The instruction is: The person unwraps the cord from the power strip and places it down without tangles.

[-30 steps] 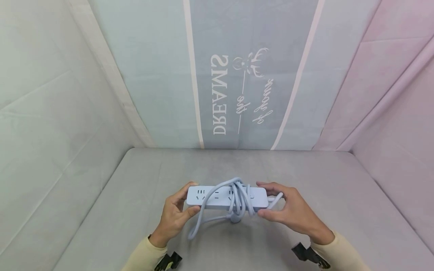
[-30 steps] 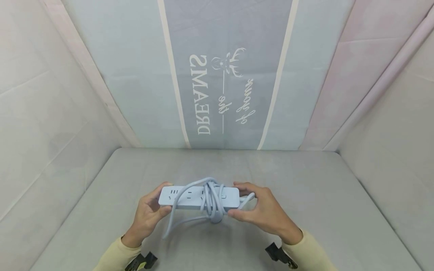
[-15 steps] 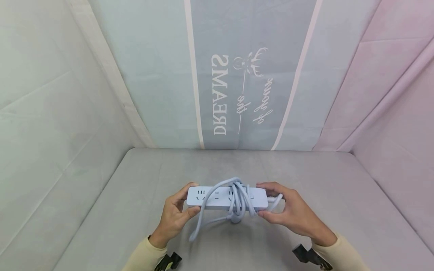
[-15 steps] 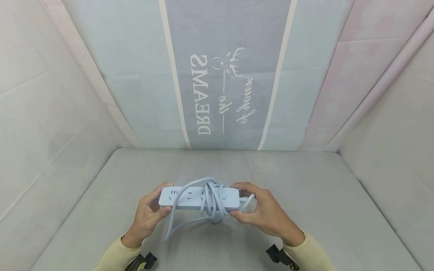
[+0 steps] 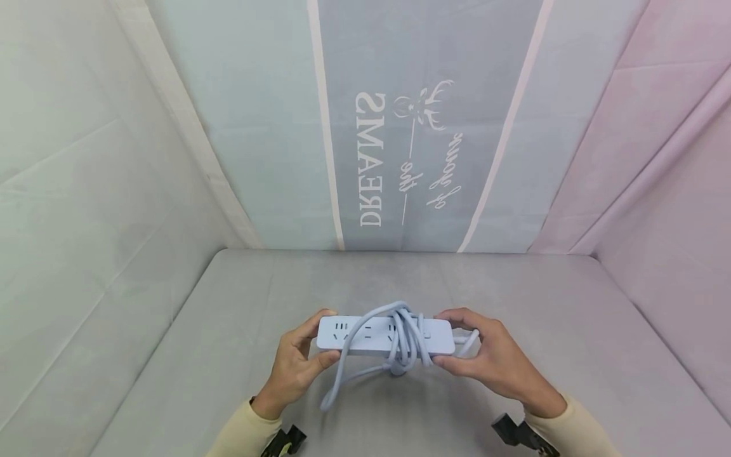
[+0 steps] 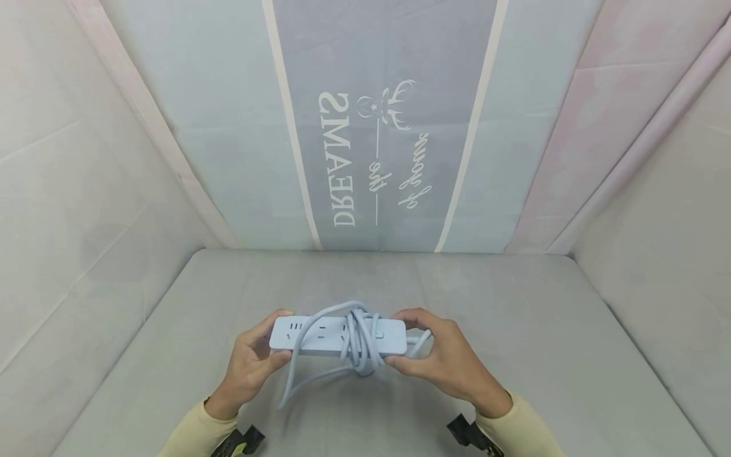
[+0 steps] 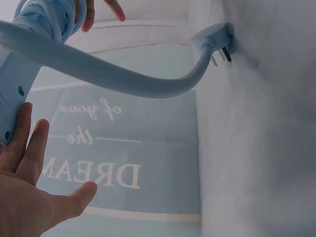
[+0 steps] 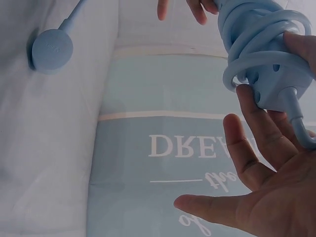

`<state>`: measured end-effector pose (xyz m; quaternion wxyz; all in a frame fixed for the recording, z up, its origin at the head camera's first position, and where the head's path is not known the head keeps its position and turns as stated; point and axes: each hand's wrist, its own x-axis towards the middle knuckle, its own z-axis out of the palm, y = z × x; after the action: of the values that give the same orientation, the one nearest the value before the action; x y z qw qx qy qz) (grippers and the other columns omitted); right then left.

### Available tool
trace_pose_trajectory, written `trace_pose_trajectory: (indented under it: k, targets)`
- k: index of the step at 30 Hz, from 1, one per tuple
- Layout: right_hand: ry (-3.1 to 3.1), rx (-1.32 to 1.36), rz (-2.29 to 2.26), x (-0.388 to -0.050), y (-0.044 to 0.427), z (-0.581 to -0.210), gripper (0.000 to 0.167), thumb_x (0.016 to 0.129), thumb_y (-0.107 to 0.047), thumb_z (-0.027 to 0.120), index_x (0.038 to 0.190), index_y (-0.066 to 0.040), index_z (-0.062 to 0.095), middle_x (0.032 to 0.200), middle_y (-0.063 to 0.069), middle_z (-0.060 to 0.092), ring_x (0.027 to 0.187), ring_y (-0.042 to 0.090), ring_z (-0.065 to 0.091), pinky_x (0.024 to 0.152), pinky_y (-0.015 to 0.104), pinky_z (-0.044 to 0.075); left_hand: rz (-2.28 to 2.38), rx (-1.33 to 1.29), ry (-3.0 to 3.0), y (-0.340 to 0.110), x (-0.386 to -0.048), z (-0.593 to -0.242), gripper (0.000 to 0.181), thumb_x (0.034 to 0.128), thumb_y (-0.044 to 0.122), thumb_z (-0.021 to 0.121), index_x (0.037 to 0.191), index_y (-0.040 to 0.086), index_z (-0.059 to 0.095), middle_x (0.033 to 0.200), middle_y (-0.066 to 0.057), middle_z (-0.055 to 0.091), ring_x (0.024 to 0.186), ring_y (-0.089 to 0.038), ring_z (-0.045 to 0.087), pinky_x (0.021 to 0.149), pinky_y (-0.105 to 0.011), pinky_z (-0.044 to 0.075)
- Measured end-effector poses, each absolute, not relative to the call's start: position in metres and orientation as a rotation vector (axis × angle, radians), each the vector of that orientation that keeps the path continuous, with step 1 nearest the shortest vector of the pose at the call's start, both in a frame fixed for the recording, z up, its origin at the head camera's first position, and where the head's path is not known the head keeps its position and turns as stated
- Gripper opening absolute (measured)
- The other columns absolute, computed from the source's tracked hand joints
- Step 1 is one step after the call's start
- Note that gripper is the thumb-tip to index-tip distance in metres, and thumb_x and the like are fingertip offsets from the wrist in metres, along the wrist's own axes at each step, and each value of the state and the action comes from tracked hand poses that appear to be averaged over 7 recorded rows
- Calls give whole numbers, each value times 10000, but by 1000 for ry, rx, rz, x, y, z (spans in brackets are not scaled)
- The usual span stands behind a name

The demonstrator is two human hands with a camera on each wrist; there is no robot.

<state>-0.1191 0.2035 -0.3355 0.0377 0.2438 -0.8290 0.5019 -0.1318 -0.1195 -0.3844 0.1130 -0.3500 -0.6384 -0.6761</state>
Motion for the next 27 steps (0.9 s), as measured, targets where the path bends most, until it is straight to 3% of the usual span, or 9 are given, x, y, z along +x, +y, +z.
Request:
trace_pose_trajectory:
  k: [7,12,20,27]
  targets:
    - [-2539,731,1610,-120,205,-333,471,757,-70,873,1191,-129,698,1088,10,695,836,139,622,679,284,523,-2008,-1011,-1884,-118,-132,-381,454,867,-97,704,1277,-168,524,1173,-38,685,1061,-125,614,960,-246,442]
    - [-2535,705,1616,-121,205,-329,465,744,-57,878,1175,-82,704,1083,59,713,826,134,641,664,283,534,-2028,-1003,-1886,-117,-131,-377,450,871,-89,705,1255,-211,504,1166,-36,690,1057,-123,616,957,-246,442]
    - [-2537,684,1596,-120,204,-336,496,727,-46,885,1181,8,693,1105,124,717,823,105,634,648,277,534,-2026,-1012,-1882,-118,-131,-384,473,852,-105,716,1276,-179,521,1170,-24,691,1068,-124,617,979,-254,432]
    - [-2555,704,1590,-117,203,-339,469,745,-79,882,1176,-47,699,1114,87,713,825,110,623,648,280,527,-2019,-1001,-1936,-120,-129,-388,480,844,-92,731,1283,-138,544,1153,-24,707,1054,-125,631,967,-253,443]
